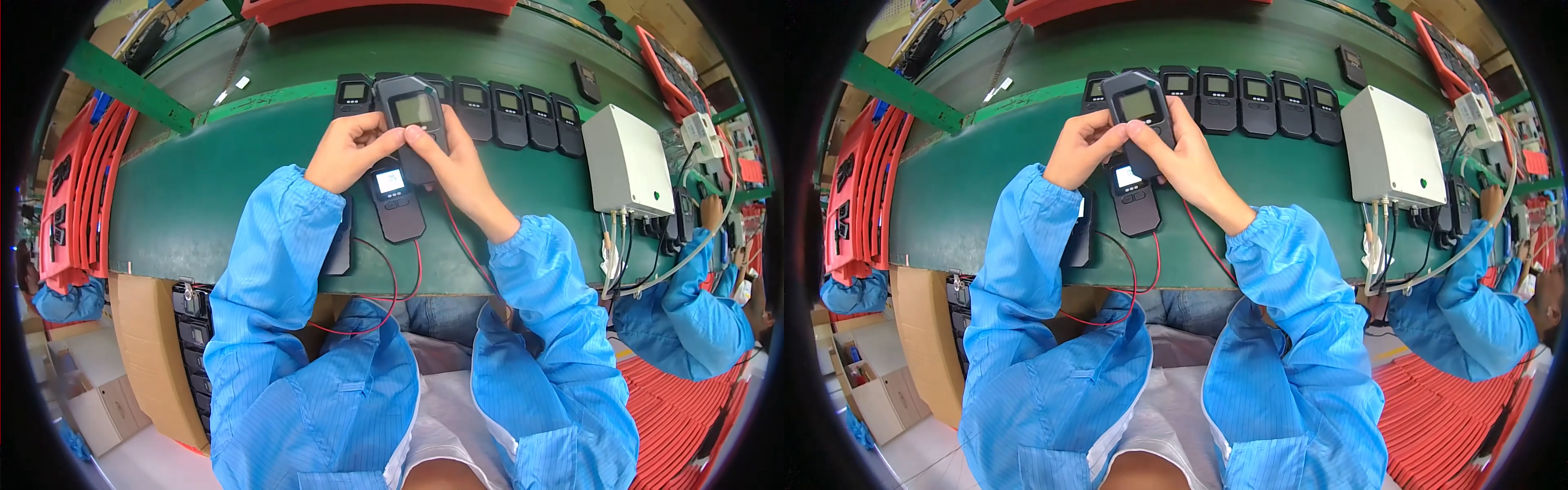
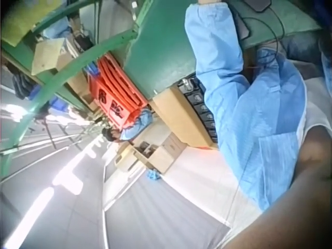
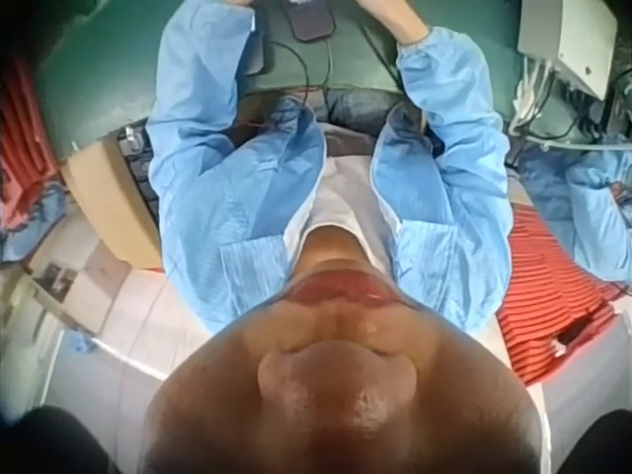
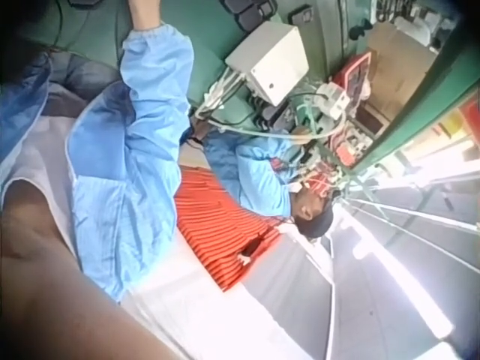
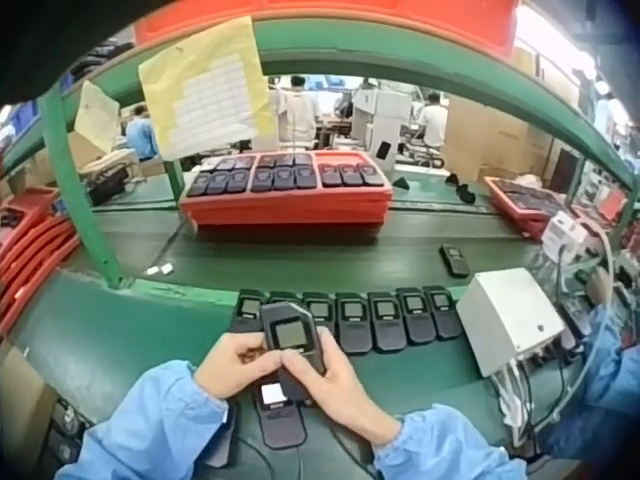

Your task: Assembling handheld electronic devices by inserting batteries and components on a factory production line.

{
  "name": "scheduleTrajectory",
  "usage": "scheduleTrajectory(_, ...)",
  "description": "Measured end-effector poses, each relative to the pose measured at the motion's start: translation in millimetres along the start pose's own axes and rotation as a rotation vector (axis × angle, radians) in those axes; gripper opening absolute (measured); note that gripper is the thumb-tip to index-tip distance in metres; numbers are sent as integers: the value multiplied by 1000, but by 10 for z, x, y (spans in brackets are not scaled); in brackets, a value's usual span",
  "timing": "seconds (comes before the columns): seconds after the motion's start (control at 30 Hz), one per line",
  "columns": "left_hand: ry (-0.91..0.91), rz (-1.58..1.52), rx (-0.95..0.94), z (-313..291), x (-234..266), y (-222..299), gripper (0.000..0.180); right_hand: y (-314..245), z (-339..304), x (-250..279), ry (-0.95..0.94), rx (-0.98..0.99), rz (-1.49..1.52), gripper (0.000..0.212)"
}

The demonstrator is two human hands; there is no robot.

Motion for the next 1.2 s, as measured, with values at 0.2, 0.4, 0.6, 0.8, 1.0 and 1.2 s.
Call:
scheduleTrajectory(0.2,-23,8,63,-71,72,-16,27,131,29,-133,-94,13,169,36)
scheduleTrajectory(0.4,-100,-83,93,-74,41,-41,26,119,24,-188,-154,-13,204,38)
scheduleTrajectory(0.6,-96,1,29,-65,34,-61,31,129,28,-175,-84,10,166,40)
scheduleTrajectory(0.8,-86,170,77,-40,84,-125,37,166,52,-77,-46,52,114,42)
scheduleTrajectory(1.0,-127,253,120,-55,45,-106,36,33,22,-76,-16,157,66,42)
scheduleTrajectory(1.2,-171,-36,15,-67,-82,-109,35,-64,22,-84,-25,162,119,42)
Point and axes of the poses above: each hand's wrist, its own z-axis towards the middle knuckle, its own x-axis out of the back of the hand, y = z × x, the point moved 10 cm from there along z, towards the middle knuckle, and after that the axes turned 15 degrees about -y, right-handed, at the moved point
